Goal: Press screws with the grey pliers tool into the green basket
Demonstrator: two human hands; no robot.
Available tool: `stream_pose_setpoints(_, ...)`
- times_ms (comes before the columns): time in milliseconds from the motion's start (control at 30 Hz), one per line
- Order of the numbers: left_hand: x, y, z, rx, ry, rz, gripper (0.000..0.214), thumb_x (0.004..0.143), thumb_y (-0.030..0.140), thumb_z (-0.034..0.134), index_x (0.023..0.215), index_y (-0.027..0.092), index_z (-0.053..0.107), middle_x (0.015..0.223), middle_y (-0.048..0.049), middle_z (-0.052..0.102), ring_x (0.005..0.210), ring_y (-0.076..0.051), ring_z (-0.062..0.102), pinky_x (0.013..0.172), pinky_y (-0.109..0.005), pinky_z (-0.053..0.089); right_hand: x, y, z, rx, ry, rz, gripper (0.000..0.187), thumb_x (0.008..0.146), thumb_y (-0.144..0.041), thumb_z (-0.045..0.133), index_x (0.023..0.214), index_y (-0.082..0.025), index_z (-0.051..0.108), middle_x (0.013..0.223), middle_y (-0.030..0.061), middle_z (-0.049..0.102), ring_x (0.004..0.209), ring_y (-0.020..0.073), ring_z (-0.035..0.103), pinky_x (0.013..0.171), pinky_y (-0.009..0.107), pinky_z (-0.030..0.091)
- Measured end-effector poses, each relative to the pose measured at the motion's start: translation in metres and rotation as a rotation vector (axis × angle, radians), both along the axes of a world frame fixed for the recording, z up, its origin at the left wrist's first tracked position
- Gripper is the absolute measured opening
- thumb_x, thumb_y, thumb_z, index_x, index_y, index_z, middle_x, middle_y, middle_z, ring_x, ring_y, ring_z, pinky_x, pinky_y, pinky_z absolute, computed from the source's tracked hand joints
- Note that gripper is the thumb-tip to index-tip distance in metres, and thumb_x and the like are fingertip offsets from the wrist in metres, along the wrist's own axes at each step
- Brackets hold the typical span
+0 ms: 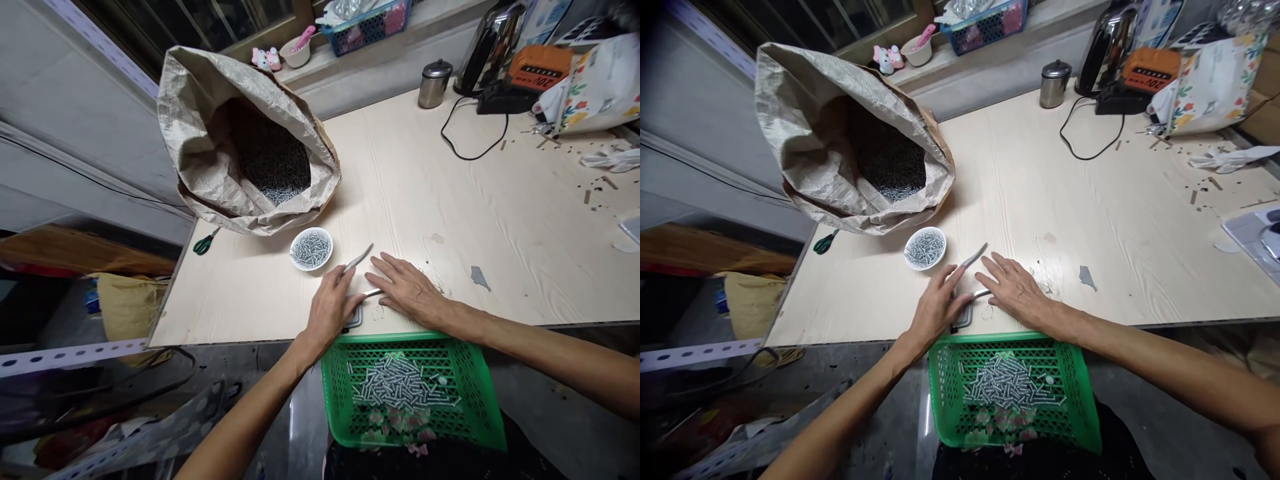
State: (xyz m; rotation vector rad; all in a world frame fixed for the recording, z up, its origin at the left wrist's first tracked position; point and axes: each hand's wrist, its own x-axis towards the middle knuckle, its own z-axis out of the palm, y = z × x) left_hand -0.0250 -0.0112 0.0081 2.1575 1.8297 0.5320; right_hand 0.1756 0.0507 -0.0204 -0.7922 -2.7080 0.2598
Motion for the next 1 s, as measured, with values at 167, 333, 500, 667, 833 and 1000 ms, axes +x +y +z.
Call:
stream_pose_setpoints(167,-0.023,-0.024,0.012,-0.122,-0.016,0.358,0.025,0.091,0.033,0.049,0.08,0.018,0.067,0.082,-0.006,0.063,0.084,-0.02,0.055,0.075,-0.032,0.044,-0.005,-0.001,-0.008,0.012,-0.036,0.026,0.02,0.087,-0.019,0.056,0.106,-0.021,0.061,0.098,0.0072,0.063,0.092,0.0239,0.051,0.075,0.037,0.04)
stream_pose_setpoints(333,-0.012,-0.032,0.01,-0.475,-0.018,0.534,0.034,0.076,0.048,0.064,0.061,0.018,0.062,0.071,-0.0047,0.062,0.071,-0.019,0.055,0.061,-0.028,0.033,-0.013,0.007,-0.009,0.04,-0.063,0.05,0.015,0.091,-0.014,0.047,0.09,-0.019,0.062,0.086,0.0055,0.061,0.082,0.021,0.046,0.07,0.033,0.033)
stream_pose_setpoints(500,-0.005,-0.02,0.006,-0.546,-0.014,0.501,0.03,0.075,0.042,0.064,0.057,0.019,0.06,0.065,-0.0037,0.059,0.061,-0.017,0.052,0.057,-0.028,0.026,-0.019,0.014,-0.007,0.065,-0.064,0.077,0.021,0.092,-0.01,0.042,0.089,-0.019,0.06,0.086,0.0051,0.062,0.082,0.0206,0.045,0.07,0.033,0.031)
stream_pose_setpoints(667,-0.016,-0.006,0.011,-0.543,0.152,0.365,0.024,0.08,0.03,0.06,0.059,0.018,0.06,0.063,-0.005,0.059,0.059,-0.018,0.052,0.057,-0.029,0.028,-0.024,0.015,-0.012,0.1,-0.042,0.039,0.022,0.092,-0.009,0.04,0.089,-0.019,0.059,0.085,0.0052,0.061,0.08,0.0204,0.045,0.07,0.033,0.031)
stream_pose_setpoints(833,-0.003,-0.018,0.035,-0.454,0.268,0.298,0.027,0.091,0.027,0.048,0.075,0.015,0.066,0.08,-0.008,0.066,0.068,-0.018,0.058,0.06,-0.028,0.037,-0.021,0.018,-0.019,0.096,0.044,0.004,0.024,0.091,-0.006,0.039,0.083,-0.018,0.057,0.079,0.0044,0.057,0.074,0.0188,0.043,0.066,0.032,0.03)
stream_pose_setpoints(1000,0.023,-0.056,0.057,-0.47,0.245,0.005,0.02,0.089,0.026,0.053,0.078,0.019,0.069,0.078,-0.0033,0.066,0.067,-0.016,0.061,0.056,-0.024,0.038,-0.018,0.023,-0.025,0.081,0.113,-0.013,0.021,0.091,-0.006,0.041,0.081,-0.018,0.056,0.076,0.0025,0.055,0.072,0.0173,0.042,0.066,0.032,0.027)
